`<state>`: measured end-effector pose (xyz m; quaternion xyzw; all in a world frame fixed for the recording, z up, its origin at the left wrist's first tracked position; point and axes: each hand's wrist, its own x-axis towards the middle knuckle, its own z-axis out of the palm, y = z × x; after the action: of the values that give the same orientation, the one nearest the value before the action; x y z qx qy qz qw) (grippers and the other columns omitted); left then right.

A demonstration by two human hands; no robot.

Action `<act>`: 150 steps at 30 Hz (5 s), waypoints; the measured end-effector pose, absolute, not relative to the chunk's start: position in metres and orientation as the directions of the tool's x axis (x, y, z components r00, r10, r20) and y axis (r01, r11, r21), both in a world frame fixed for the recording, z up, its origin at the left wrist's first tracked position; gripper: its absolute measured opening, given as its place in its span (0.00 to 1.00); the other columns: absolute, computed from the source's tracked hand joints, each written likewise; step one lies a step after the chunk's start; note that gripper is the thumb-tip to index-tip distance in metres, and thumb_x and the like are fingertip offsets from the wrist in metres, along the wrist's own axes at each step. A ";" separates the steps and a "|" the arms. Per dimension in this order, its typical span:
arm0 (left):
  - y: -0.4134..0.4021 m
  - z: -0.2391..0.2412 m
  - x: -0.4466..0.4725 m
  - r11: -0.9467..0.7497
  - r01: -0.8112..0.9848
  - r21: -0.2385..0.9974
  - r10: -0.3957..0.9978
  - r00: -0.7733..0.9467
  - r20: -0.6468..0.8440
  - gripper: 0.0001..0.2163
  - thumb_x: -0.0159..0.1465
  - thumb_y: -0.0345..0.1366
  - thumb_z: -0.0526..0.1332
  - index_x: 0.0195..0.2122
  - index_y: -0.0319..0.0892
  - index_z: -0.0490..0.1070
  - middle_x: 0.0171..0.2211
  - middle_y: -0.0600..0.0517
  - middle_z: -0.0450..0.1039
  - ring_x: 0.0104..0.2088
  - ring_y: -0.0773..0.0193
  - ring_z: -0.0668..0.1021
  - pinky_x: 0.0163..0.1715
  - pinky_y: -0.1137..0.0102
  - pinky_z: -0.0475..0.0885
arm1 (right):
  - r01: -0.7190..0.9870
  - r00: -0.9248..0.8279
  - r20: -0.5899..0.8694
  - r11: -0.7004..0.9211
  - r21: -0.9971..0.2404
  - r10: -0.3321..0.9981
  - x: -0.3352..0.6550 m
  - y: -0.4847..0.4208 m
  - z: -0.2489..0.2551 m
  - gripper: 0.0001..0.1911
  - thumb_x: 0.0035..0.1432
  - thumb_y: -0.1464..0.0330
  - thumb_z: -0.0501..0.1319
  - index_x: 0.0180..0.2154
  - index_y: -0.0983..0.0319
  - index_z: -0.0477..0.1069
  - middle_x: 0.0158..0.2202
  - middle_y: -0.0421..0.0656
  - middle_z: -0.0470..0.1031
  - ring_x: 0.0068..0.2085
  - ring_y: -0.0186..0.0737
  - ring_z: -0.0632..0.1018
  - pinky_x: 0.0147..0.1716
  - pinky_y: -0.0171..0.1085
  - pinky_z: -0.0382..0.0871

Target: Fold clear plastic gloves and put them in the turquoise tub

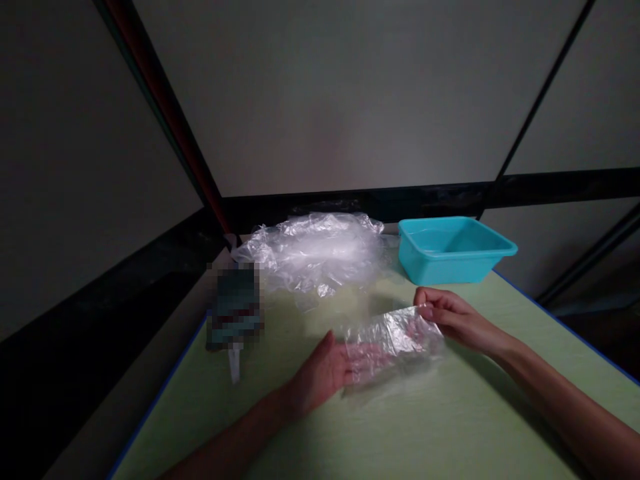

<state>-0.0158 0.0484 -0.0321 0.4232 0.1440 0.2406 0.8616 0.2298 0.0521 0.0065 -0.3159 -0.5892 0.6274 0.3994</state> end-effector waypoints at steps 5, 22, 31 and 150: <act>0.054 -0.036 -0.017 0.528 -0.312 0.790 0.554 0.831 -0.042 0.24 0.57 0.46 0.56 0.49 0.34 0.65 0.51 0.39 0.64 0.54 0.48 0.63 0.53 0.54 0.50 | -0.175 -0.335 0.036 -0.025 -0.984 0.942 0.232 0.056 0.002 0.10 0.53 0.65 0.59 0.26 0.63 0.61 0.22 0.38 0.71 0.22 0.30 0.71 0.20 0.28 0.60; 0.061 -0.032 -0.015 0.322 -0.465 0.825 0.861 0.506 -0.052 0.43 0.50 0.33 0.65 0.60 0.48 0.37 0.58 0.40 0.53 0.55 0.51 0.63 0.52 0.57 0.54 | -0.078 -0.046 -0.075 -0.079 -0.994 0.996 0.229 0.066 -0.010 0.23 0.43 0.68 0.65 0.40 0.58 0.56 0.36 0.40 0.73 0.31 0.35 0.77 0.31 0.34 0.71; 0.058 -0.032 -0.017 -0.169 -0.125 0.978 0.911 0.360 0.204 0.34 0.57 0.37 0.58 0.61 0.49 0.40 0.62 0.47 0.43 0.59 0.54 0.53 0.56 0.58 0.48 | 0.374 0.016 0.173 0.154 -0.914 0.985 0.231 0.066 -0.022 0.20 0.47 0.65 0.59 0.42 0.60 0.55 0.41 0.48 0.69 0.32 0.42 0.76 0.30 0.43 0.73; 0.038 -0.019 -0.029 -0.650 0.377 0.660 0.728 0.558 0.398 0.04 0.57 0.28 0.52 0.28 0.40 0.65 0.31 0.49 0.73 0.33 0.63 0.75 0.34 0.70 0.68 | 0.498 -0.427 0.153 0.373 -0.783 0.891 0.229 0.020 0.012 0.07 0.59 0.68 0.50 0.29 0.61 0.60 0.25 0.40 0.68 0.26 0.34 0.70 0.24 0.33 0.64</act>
<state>-0.0288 0.0380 -0.0193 0.8433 0.3277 0.3372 0.2604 0.2294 0.0204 0.0123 -0.4481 -0.7752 0.3356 0.2926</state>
